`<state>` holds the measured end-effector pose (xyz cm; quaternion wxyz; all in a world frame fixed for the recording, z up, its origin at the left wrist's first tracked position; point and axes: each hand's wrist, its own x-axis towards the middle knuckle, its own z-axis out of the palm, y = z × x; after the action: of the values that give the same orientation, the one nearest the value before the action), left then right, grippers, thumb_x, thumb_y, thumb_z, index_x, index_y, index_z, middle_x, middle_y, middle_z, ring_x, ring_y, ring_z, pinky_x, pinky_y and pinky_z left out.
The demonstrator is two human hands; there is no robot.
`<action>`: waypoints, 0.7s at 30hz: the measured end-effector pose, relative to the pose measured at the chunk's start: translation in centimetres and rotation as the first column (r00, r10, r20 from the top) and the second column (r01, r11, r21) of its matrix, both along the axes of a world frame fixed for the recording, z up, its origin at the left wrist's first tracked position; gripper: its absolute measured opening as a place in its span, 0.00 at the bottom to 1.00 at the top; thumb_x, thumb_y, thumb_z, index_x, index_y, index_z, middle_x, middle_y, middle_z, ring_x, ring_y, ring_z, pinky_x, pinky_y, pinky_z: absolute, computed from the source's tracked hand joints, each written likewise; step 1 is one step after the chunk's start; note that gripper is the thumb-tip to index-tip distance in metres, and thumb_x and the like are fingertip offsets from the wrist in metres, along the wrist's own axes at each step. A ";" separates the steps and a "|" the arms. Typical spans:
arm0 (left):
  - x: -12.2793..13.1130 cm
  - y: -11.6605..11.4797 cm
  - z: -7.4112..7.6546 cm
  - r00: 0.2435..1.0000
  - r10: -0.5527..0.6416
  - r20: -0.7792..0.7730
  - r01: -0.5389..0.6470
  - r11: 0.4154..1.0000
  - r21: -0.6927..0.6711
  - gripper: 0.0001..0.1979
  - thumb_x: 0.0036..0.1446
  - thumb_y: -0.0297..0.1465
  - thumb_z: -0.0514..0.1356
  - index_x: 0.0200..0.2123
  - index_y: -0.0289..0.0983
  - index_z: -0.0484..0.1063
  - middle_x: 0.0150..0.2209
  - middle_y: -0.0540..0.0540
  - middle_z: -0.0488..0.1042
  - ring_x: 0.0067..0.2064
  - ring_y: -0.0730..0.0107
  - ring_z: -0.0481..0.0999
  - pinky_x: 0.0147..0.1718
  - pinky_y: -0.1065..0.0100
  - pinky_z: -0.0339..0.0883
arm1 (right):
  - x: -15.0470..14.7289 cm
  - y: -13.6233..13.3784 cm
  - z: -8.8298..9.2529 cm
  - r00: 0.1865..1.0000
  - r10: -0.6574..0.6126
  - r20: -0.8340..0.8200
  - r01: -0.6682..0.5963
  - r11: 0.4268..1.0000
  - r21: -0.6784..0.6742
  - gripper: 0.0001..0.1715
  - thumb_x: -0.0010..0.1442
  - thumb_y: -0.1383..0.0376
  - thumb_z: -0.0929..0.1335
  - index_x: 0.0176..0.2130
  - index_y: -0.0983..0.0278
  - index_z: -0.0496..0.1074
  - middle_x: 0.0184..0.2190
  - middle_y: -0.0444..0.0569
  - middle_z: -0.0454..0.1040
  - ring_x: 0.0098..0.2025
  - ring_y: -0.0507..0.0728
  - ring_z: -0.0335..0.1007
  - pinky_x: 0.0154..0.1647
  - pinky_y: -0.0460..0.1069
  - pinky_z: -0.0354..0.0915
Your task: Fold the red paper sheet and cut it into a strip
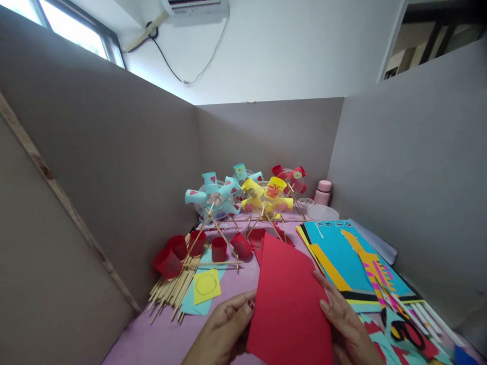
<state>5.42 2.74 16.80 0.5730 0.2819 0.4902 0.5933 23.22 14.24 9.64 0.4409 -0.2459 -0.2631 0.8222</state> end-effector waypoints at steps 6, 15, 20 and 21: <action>0.2 0.3 0.5 0.991 -0.063 0.117 0.056 0.996 0.069 0.12 0.50 0.33 0.64 0.40 0.41 0.78 0.31 0.46 0.80 0.33 0.66 0.77 0.38 0.67 0.66 | -0.2 -0.2 0.2 0.998 -0.065 0.023 0.064 0.997 0.039 0.38 0.47 0.62 0.75 0.55 0.50 0.63 0.58 0.46 0.65 0.58 0.61 0.62 0.56 0.55 0.60; -1.7 0.6 -1.5 0.999 -0.027 -0.032 0.030 0.995 0.091 0.16 0.48 0.39 0.65 0.42 0.44 0.77 0.39 0.48 0.80 0.39 0.62 0.77 0.42 0.65 0.66 | 0.2 1.2 -2.4 0.991 -0.071 0.110 0.045 0.973 0.226 0.50 0.50 0.58 0.73 0.64 0.56 0.46 0.59 0.51 0.64 0.61 0.60 0.55 0.60 0.54 0.55; -1.6 1.2 -1.3 0.990 -0.016 -0.141 0.038 0.986 0.160 0.17 0.51 0.39 0.63 0.46 0.44 0.75 0.42 0.47 0.79 0.43 0.59 0.75 0.45 0.61 0.65 | 0.1 1.3 -3.4 0.987 -0.003 0.159 -0.037 0.968 0.248 0.46 0.49 0.56 0.73 0.61 0.55 0.52 0.50 0.50 0.74 0.56 0.60 0.64 0.57 0.54 0.60; -1.5 1.3 -1.3 0.989 -0.032 -0.148 0.057 0.984 0.168 0.18 0.52 0.39 0.62 0.47 0.43 0.74 0.42 0.46 0.79 0.43 0.58 0.75 0.45 0.60 0.66 | 0.0 1.1 -3.4 0.986 -0.007 0.169 -0.034 0.970 0.239 0.44 0.48 0.55 0.74 0.60 0.56 0.56 0.48 0.51 0.76 0.54 0.61 0.67 0.55 0.55 0.62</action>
<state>3.92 4.06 15.50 0.5225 0.3833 0.4711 0.5985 23.26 15.37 6.21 0.4378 -0.2573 -0.3991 0.7634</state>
